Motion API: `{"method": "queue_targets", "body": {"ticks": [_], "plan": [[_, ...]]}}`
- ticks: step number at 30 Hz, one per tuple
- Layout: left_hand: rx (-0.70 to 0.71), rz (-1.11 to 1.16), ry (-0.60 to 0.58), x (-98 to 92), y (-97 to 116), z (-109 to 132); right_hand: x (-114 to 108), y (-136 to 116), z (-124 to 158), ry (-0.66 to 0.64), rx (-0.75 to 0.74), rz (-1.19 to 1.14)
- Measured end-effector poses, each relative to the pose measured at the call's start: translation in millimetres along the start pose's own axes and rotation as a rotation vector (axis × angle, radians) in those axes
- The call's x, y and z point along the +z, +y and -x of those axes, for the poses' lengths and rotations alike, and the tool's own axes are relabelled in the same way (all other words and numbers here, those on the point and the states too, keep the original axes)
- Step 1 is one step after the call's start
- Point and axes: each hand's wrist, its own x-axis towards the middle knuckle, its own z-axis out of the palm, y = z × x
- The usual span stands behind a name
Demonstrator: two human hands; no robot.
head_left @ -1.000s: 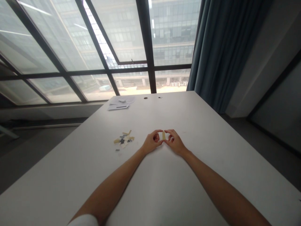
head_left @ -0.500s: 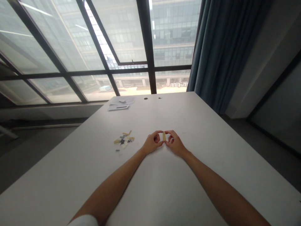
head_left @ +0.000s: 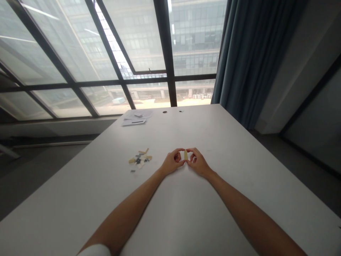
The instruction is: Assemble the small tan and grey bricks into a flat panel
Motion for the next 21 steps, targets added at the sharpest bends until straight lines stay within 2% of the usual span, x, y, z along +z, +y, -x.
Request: {"method": "queue_targets", "body": {"ticks": [21], "plan": [[0.007,-0.012,0.001,0.4,-0.8,0.0,-0.9,-7.0,-1.2,-0.003,0.026,-0.002]]}}
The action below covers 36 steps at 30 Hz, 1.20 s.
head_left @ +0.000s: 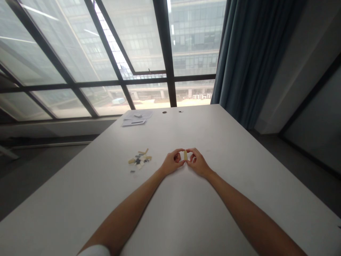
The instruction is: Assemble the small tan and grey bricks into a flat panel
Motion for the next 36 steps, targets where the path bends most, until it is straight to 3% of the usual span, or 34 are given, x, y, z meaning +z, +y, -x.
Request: {"method": "queue_targets", "body": {"ticks": [36], "plan": [[-0.011,-0.015,-0.006,-1.4,3.6,-0.2,1.0,2.1,0.2,-0.006,0.010,-0.008]]}}
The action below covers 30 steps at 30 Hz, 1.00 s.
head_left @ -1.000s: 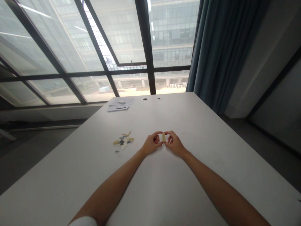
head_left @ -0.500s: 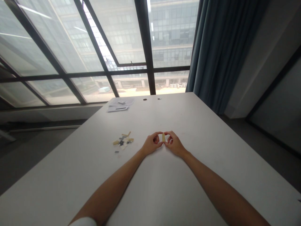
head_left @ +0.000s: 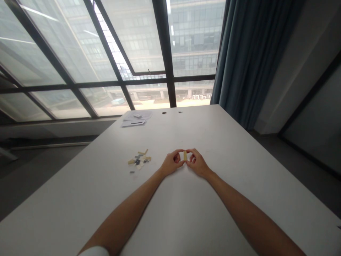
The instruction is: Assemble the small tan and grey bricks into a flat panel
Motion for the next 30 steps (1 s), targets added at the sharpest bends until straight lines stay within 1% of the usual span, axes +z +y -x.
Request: {"method": "queue_targets", "body": {"ticks": [10,20,30], "plan": [[-0.003,-0.011,0.002,-0.6,-0.9,-0.1,0.0,-1.8,-0.4,0.006,0.004,0.004],[-0.003,-0.011,-0.004,-0.8,-2.3,-0.4,0.7,2.3,-0.3,0.004,-0.002,0.008],[0.007,-0.012,-0.008,-0.8,-4.6,0.0,-0.2,-0.8,-0.6,0.007,-0.003,0.015]]}}
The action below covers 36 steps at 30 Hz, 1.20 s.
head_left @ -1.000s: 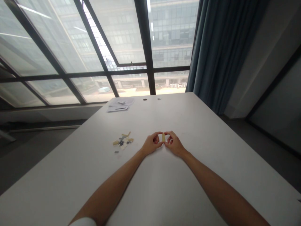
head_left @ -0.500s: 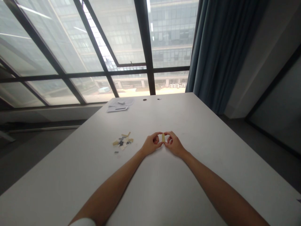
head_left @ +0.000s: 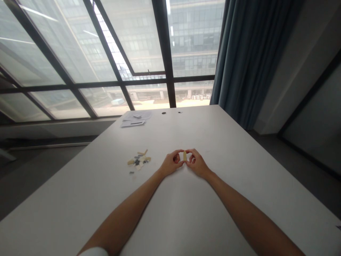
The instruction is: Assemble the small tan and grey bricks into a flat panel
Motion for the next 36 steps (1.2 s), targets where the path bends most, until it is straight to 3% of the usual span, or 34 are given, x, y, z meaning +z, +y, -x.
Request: {"method": "queue_targets", "body": {"ticks": [36], "plan": [[0.009,-0.009,0.004,-0.1,0.7,-1.2,0.4,1.6,-0.2,-0.001,0.007,-0.019]]}}
